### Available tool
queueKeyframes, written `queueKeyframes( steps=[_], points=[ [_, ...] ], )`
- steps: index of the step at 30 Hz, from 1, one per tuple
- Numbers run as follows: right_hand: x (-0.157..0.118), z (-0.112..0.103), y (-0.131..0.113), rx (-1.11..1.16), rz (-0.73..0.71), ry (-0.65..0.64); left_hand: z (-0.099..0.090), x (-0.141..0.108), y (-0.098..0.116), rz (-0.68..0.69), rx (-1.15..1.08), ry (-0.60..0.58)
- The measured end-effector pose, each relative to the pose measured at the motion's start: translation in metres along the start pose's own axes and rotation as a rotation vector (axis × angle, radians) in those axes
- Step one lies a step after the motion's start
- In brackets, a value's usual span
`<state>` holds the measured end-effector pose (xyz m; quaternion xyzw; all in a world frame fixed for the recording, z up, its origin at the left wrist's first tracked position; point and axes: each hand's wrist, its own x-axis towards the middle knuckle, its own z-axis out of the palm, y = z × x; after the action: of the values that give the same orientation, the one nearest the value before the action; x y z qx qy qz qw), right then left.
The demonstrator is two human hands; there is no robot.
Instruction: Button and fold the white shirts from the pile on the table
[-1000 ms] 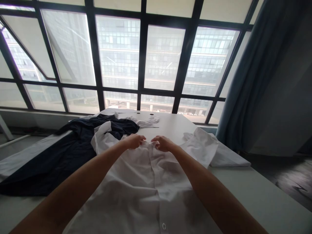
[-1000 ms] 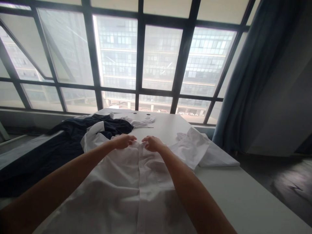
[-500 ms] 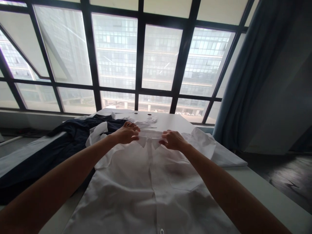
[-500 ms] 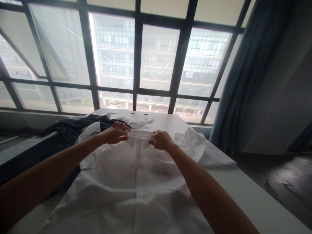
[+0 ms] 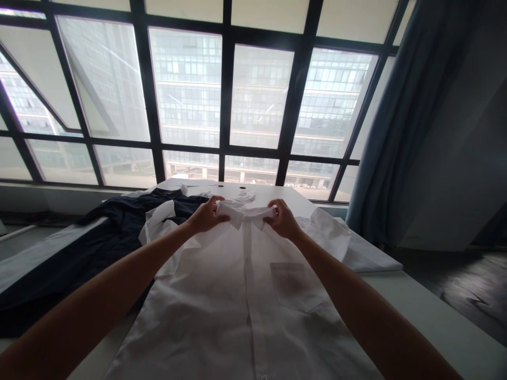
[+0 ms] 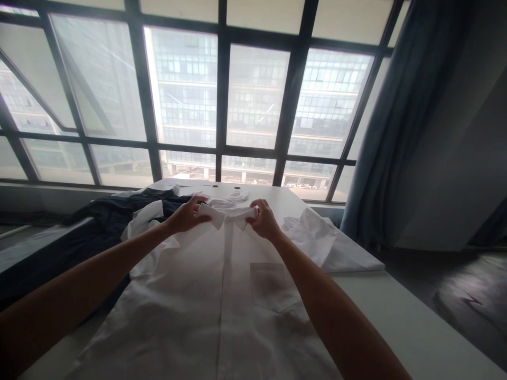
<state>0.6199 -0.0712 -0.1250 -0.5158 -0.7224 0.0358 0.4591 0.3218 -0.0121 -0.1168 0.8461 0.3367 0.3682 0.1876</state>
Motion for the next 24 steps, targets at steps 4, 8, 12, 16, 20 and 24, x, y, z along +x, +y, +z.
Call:
queueKeyframes(
  steps=[4,8,12,16,20,24],
  points=[
    [-0.005,-0.002,0.009,0.009,0.131,-0.172,-0.015,-0.006,-0.018,-0.123,0.225,-0.363],
    [-0.010,-0.005,0.029,0.017,0.258,-0.518,-0.024,-0.018,-0.037,-0.190,0.279,-0.485],
    [-0.010,-0.007,0.040,-0.037,0.304,-0.737,-0.032,-0.024,-0.041,-0.180,0.130,-0.381],
    [0.003,-0.011,0.039,-0.440,0.269,-0.712,-0.049,-0.026,-0.038,-0.278,-0.015,-0.543],
    [0.030,-0.017,0.038,-0.607,0.252,-0.667,-0.065,-0.020,-0.053,-0.396,0.008,-0.671],
    [0.067,-0.016,0.036,-0.746,0.295,-0.597,-0.078,0.004,-0.080,-0.312,0.175,-0.479]
  ],
)
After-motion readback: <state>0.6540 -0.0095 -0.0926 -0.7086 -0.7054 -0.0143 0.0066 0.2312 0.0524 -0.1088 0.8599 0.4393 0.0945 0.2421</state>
